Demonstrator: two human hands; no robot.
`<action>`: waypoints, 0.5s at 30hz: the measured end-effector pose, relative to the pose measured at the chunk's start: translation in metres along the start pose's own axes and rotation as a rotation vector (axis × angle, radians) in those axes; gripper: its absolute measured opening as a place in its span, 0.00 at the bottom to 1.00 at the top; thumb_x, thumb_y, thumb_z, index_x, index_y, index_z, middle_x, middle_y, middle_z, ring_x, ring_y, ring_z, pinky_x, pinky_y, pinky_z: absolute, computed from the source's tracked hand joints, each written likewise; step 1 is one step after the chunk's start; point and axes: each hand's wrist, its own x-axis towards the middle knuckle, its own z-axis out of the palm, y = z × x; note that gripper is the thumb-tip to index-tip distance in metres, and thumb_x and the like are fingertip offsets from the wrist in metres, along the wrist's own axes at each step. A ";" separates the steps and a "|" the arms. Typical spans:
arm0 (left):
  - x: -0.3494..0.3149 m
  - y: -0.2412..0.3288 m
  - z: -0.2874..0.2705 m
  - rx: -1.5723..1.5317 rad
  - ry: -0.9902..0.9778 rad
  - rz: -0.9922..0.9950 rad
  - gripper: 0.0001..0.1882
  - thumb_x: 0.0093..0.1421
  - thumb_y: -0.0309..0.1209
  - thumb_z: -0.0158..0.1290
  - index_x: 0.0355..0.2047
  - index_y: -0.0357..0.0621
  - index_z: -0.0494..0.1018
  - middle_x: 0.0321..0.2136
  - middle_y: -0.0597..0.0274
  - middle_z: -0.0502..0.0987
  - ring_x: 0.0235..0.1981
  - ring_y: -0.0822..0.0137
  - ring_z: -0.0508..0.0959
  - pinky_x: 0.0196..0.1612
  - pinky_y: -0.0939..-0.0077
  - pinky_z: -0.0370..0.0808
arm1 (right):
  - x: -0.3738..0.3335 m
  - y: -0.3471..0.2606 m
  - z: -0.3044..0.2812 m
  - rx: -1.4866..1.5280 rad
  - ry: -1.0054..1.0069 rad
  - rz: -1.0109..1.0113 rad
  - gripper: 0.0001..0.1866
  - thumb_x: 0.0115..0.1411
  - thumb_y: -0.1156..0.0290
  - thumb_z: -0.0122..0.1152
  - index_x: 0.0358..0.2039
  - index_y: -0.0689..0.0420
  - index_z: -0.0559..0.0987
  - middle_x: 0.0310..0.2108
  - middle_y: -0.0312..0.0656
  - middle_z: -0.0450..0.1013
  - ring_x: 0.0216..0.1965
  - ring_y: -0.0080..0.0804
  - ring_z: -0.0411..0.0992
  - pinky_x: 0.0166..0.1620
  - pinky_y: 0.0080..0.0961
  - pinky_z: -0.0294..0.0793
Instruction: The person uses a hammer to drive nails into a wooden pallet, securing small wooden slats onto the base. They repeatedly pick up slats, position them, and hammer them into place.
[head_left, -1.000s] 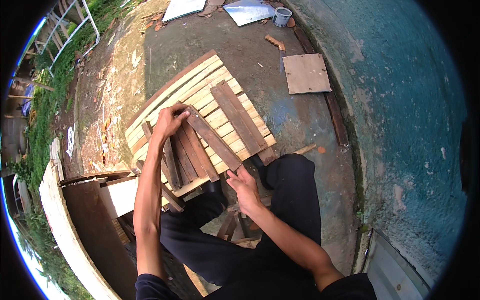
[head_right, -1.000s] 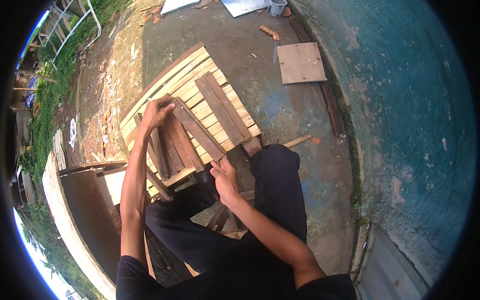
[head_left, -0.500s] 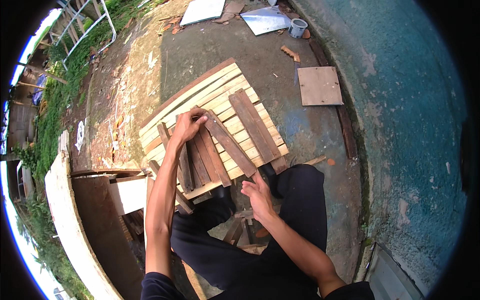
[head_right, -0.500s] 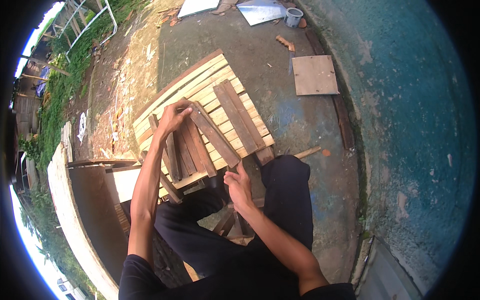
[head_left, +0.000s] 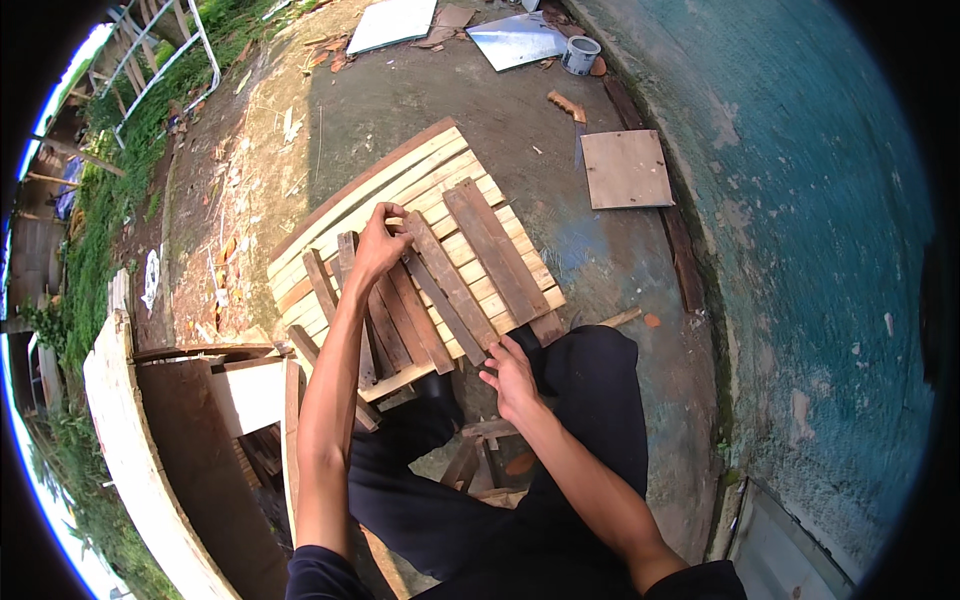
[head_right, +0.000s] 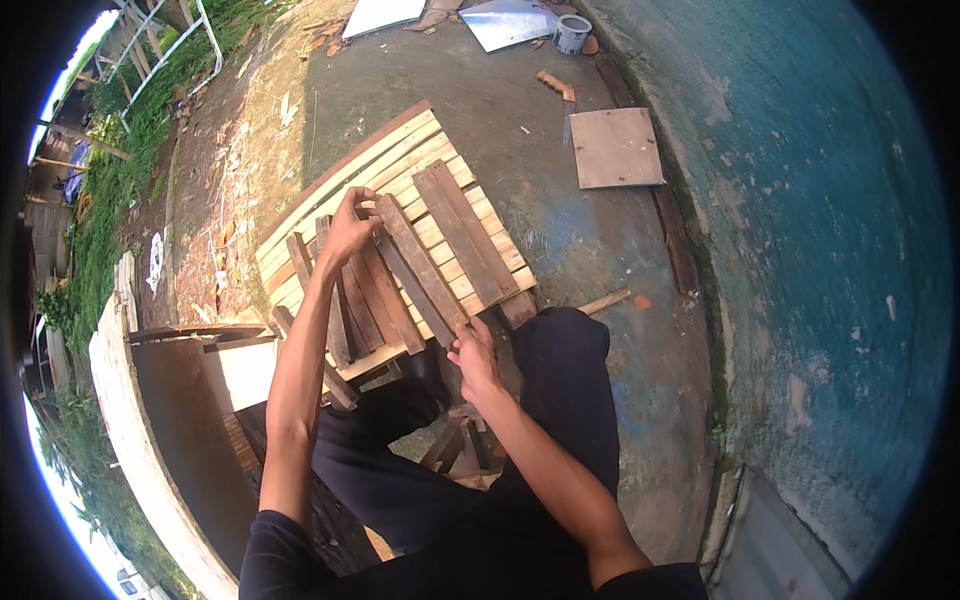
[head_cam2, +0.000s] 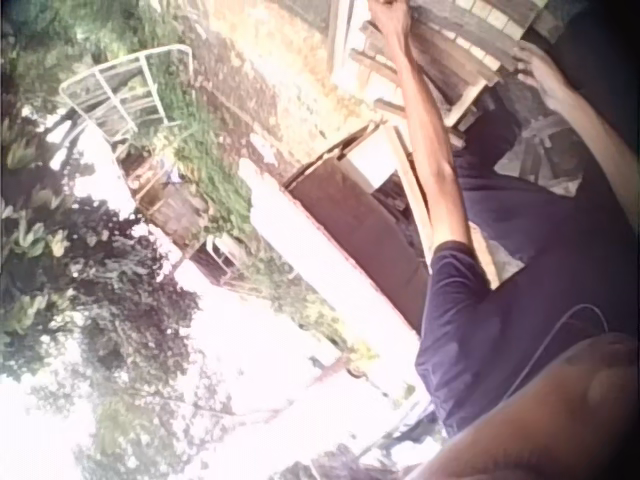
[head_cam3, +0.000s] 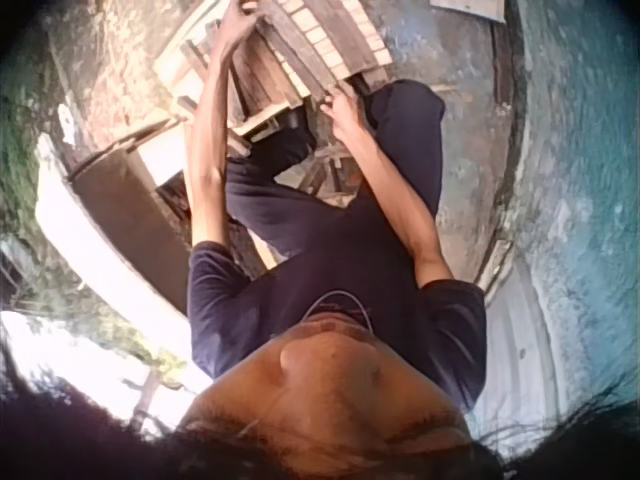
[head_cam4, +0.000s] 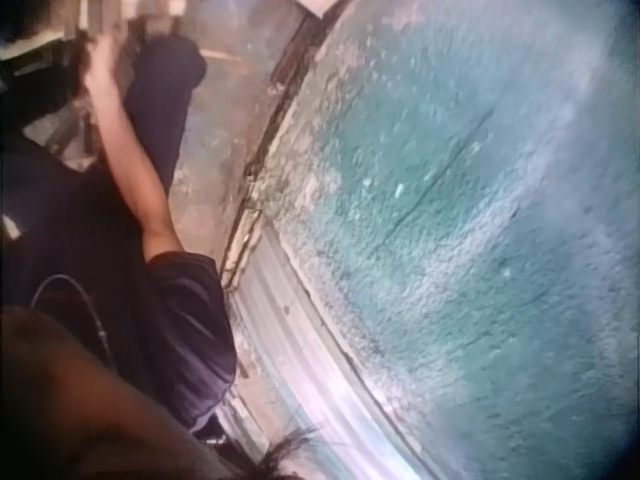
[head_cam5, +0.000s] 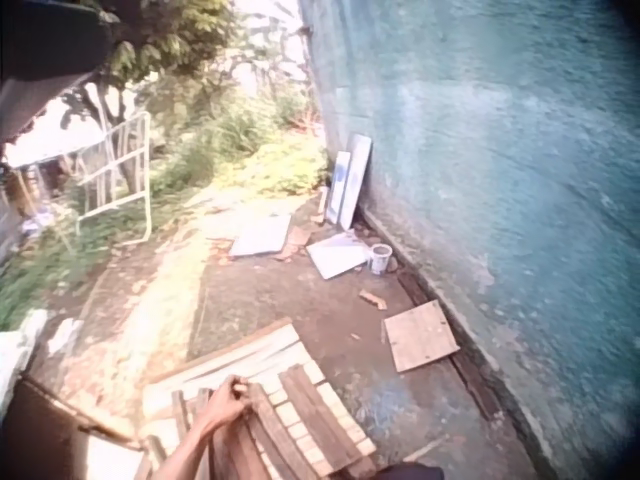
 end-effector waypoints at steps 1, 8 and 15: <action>-0.001 0.001 -0.002 -0.058 0.020 -0.045 0.24 0.50 0.24 0.57 0.49 0.40 0.67 0.44 0.58 0.72 0.40 0.66 0.76 0.42 0.74 0.74 | 0.003 0.002 0.001 -0.068 0.025 -0.003 0.30 0.65 0.65 0.54 0.64 0.58 0.57 0.49 0.35 0.68 0.40 0.22 0.65 0.43 0.25 0.69; -0.012 0.045 -0.021 -0.113 0.079 0.032 0.17 0.59 0.31 0.58 0.49 0.42 0.75 0.42 0.58 0.76 0.41 0.67 0.77 0.45 0.72 0.74 | -0.008 0.009 0.010 -0.278 0.011 -0.434 0.23 0.64 0.68 0.57 0.56 0.62 0.63 0.41 0.38 0.69 0.39 0.20 0.67 0.38 0.18 0.69; 0.035 0.099 0.006 -0.089 0.029 0.133 0.19 0.59 0.39 0.59 0.47 0.40 0.77 0.35 0.58 0.81 0.41 0.66 0.79 0.48 0.68 0.74 | -0.002 -0.053 -0.012 -0.093 0.083 -0.866 0.19 0.63 0.73 0.57 0.51 0.64 0.64 0.39 0.42 0.69 0.38 0.25 0.69 0.42 0.21 0.71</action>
